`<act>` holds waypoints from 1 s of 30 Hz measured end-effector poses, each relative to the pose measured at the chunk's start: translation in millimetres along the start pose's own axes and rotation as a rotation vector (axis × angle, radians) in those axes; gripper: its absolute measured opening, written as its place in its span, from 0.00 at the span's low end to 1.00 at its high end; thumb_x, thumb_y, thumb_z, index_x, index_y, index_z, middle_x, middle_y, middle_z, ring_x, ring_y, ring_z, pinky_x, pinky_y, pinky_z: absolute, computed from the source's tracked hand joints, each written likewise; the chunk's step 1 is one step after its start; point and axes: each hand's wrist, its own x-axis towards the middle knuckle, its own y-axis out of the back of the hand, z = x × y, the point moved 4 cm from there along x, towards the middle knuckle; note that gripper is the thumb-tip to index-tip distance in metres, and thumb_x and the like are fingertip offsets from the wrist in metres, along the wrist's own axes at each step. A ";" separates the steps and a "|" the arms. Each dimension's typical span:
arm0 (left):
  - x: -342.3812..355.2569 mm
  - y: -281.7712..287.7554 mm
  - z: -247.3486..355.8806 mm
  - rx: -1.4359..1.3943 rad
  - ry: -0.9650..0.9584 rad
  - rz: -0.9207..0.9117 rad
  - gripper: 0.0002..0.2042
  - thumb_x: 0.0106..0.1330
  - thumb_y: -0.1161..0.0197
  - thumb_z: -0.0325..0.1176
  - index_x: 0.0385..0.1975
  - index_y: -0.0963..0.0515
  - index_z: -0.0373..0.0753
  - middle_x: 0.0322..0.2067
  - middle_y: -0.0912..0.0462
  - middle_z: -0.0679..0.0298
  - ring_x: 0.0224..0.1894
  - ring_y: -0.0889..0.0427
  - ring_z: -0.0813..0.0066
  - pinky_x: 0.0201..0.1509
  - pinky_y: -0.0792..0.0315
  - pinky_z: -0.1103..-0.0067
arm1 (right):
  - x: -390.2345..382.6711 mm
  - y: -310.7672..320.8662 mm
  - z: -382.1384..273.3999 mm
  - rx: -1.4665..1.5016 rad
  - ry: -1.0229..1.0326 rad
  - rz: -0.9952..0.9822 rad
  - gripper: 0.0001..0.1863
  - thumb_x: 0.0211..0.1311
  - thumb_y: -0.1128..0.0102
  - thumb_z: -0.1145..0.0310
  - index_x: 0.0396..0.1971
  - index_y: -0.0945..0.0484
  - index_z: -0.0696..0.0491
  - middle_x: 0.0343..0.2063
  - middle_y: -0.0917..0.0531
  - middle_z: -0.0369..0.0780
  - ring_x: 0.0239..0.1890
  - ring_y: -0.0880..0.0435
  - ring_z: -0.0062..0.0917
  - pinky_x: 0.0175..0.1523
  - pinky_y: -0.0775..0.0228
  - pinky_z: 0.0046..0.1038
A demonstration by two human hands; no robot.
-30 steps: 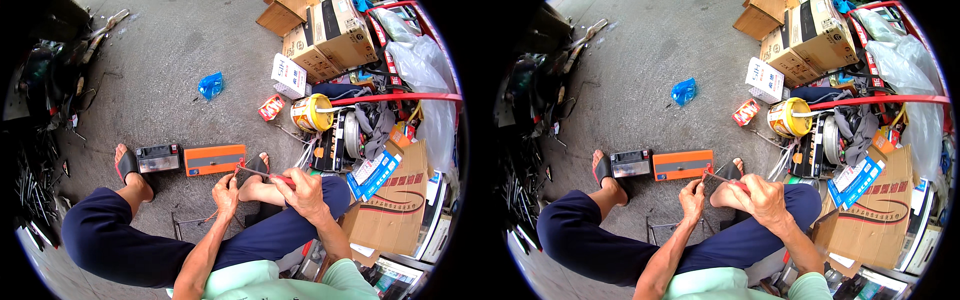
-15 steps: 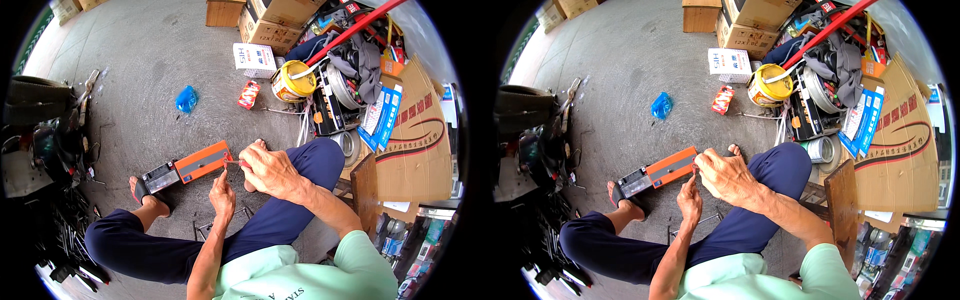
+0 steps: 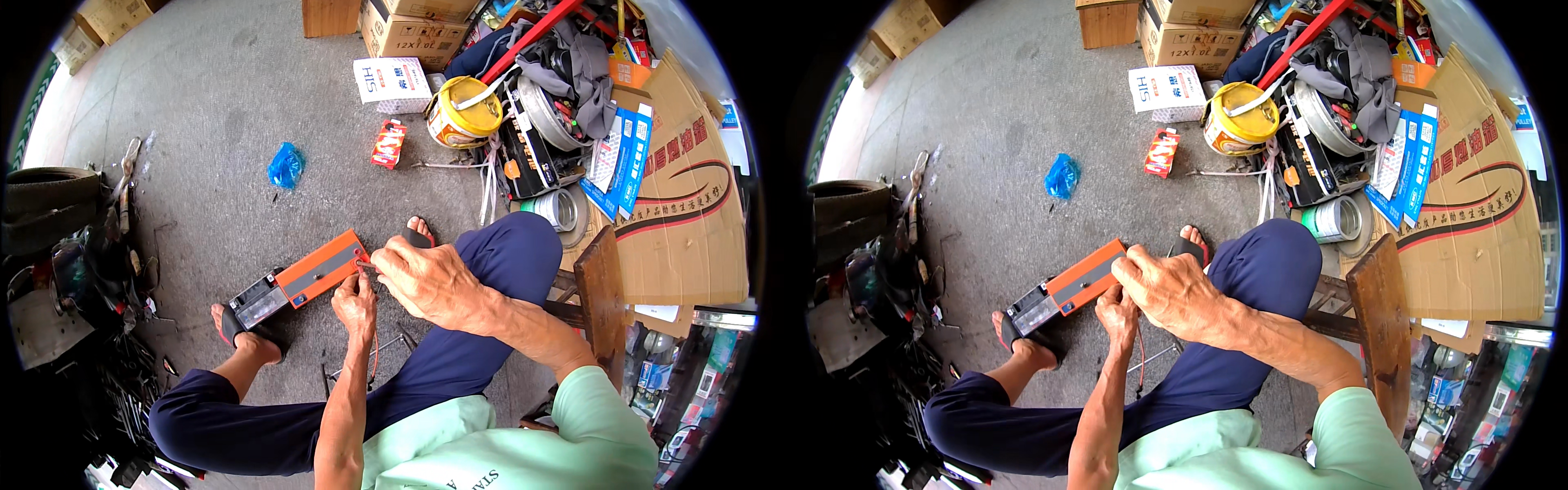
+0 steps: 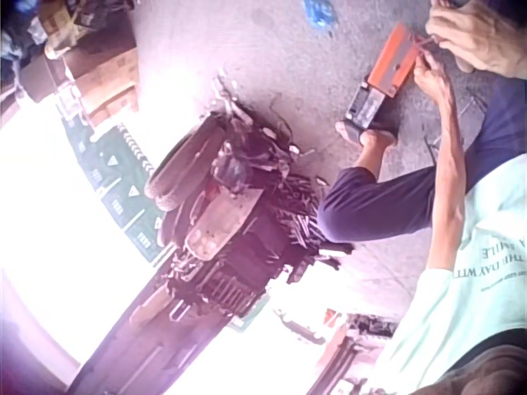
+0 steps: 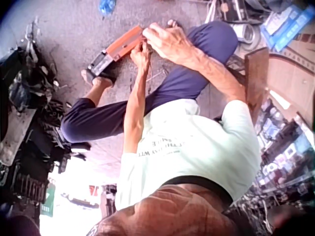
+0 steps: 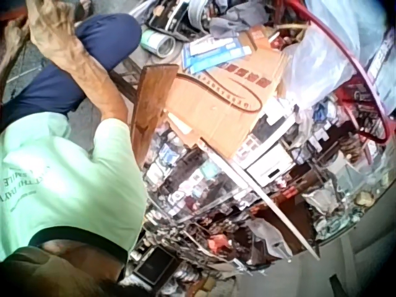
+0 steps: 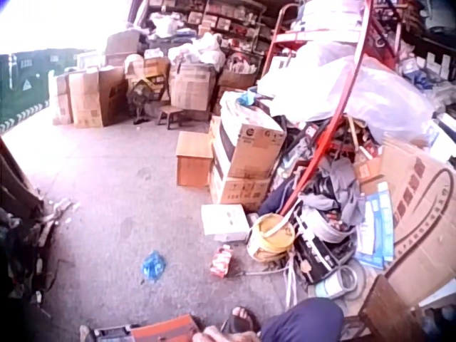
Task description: The person sits on a low stool in a cluttered workshop and uses a screwdriver to open an orange rectangular device. They manipulate internal wires and components, then close the device and continue adjusting parts with the screwdriver.
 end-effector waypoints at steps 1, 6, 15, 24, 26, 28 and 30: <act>0.4 0.5 -1.8 -0.009 -0.011 0.003 0.11 0.61 0.43 0.34 0.30 0.20 0.31 0.12 0.26 0.57 0.13 0.26 0.75 0.21 0.33 0.75 | 0.4 -1.4 0.3 -0.011 -0.002 0.000 0.15 0.46 0.40 0.75 0.35 0.33 0.60 0.30 0.29 0.43 0.21 0.20 0.29 0.20 0.29 0.27; 4.8 3.0 -3.8 0.053 -0.029 0.025 0.10 0.58 0.41 0.34 0.29 0.20 0.33 0.14 0.24 0.55 0.15 0.25 0.72 0.23 0.32 0.73 | 3.2 -4.8 0.5 -0.088 -0.123 -0.105 0.12 0.53 0.41 0.68 0.33 0.31 0.57 0.29 0.29 0.41 0.19 0.21 0.26 0.27 0.28 0.32; 8.6 5.9 -2.0 0.174 -0.031 0.027 0.09 0.57 0.40 0.36 0.29 0.19 0.36 0.19 0.21 0.50 0.23 0.21 0.55 0.29 0.29 0.68 | 15.9 -3.7 0.5 -0.062 -0.083 -0.007 0.14 0.55 0.40 0.62 0.34 0.31 0.54 0.31 0.26 0.40 0.26 0.20 0.28 0.39 0.37 0.44; 3.7 10.5 12.6 0.292 -0.100 0.045 0.08 0.56 0.40 0.35 0.27 0.19 0.37 0.20 0.21 0.51 0.24 0.20 0.53 0.31 0.28 0.67 | 14.5 -3.6 3.5 -0.130 -0.154 0.006 0.11 0.58 0.43 0.62 0.29 0.32 0.54 0.15 0.25 0.39 0.14 0.23 0.29 0.23 0.37 0.36; 2.7 11.2 16.7 0.273 -0.147 0.068 0.08 0.56 0.40 0.35 0.27 0.19 0.37 0.20 0.21 0.50 0.25 0.20 0.53 0.31 0.28 0.67 | 18.0 2.3 2.2 -0.143 -0.083 0.148 0.12 0.55 0.40 0.63 0.26 0.32 0.53 0.13 0.27 0.39 0.15 0.23 0.31 0.17 0.34 0.30; 3.1 11.5 19.8 0.320 -0.156 0.066 0.08 0.56 0.40 0.35 0.28 0.19 0.38 0.20 0.21 0.50 0.25 0.20 0.53 0.31 0.28 0.67 | 17.8 0.2 5.4 -0.134 -0.104 0.142 0.12 0.55 0.40 0.64 0.27 0.32 0.53 0.13 0.27 0.39 0.14 0.24 0.31 0.17 0.34 0.31; 4.1 10.8 17.5 0.353 -0.149 0.051 0.08 0.56 0.39 0.35 0.28 0.19 0.38 0.20 0.22 0.50 0.24 0.20 0.53 0.31 0.28 0.67 | 15.8 -2.1 6.8 -0.115 -0.174 0.068 0.12 0.55 0.41 0.64 0.27 0.33 0.54 0.16 0.27 0.39 0.17 0.23 0.32 0.18 0.34 0.31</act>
